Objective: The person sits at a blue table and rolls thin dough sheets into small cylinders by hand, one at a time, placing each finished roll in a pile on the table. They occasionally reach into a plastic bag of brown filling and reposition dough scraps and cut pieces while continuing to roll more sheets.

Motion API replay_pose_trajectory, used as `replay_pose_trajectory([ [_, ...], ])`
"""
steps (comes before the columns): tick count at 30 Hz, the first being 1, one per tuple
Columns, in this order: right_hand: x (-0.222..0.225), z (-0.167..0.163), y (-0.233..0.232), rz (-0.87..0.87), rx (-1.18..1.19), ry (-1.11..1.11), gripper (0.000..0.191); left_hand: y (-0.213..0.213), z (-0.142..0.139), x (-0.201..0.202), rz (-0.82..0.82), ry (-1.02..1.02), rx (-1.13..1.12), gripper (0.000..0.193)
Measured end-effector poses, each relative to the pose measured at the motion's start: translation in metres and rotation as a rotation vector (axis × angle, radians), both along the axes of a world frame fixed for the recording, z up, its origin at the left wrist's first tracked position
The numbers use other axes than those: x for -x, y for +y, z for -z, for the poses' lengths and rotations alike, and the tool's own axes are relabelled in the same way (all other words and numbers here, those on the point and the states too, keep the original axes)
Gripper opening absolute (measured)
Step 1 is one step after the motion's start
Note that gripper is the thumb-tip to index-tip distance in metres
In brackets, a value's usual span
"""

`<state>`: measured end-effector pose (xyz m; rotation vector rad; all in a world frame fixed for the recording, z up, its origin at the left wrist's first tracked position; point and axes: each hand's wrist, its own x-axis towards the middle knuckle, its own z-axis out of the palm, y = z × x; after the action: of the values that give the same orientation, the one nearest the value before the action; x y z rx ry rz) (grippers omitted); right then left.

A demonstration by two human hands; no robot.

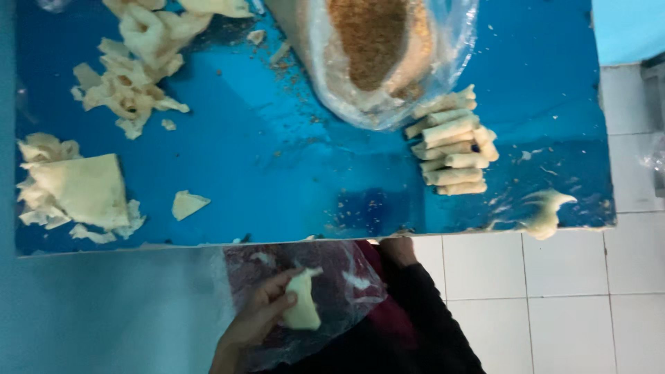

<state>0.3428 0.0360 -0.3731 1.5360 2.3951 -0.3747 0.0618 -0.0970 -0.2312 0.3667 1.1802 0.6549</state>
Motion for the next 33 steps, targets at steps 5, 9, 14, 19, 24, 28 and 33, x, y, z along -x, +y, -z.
replay_pose_trajectory([
  [5, -0.011, -0.020, -0.002, 0.249, -0.488, 0.855, 0.022, 0.003, 0.019, -0.011, -0.508, -0.240, -0.067, 0.046],
  [9, 0.019, -0.065, -0.041, 0.897, -0.120, 0.843, 0.017, 0.015, 0.033, -0.036, -0.725, -0.290, -0.175, 0.039],
  [14, 0.079, -0.138, -0.089, 0.421, -0.026, 1.212, 0.030, 0.023, 0.036, -0.064, -0.804, -0.159, -0.203, 0.041],
  [19, 0.093, -0.151, -0.074, 0.479, 0.229, 0.984, 0.036, 0.013, 0.037, -0.077, -0.833, -0.390, -0.284, 0.044],
  [24, 0.090, -0.140, -0.076, 0.694, 0.259, 1.187, 0.054, 0.006, 0.045, -0.081, -0.863, -0.352, -0.263, 0.042],
  [28, 0.089, -0.132, -0.081, 0.688, 0.384, 1.419, 0.056, -0.003, 0.049, -0.080, -0.859, -0.305, -0.353, 0.038],
  [33, 0.075, -0.143, -0.091, 0.969, 0.643, 1.650, 0.055, -0.010, 0.047, -0.058, -1.054, -0.304, -0.168, 0.028],
])
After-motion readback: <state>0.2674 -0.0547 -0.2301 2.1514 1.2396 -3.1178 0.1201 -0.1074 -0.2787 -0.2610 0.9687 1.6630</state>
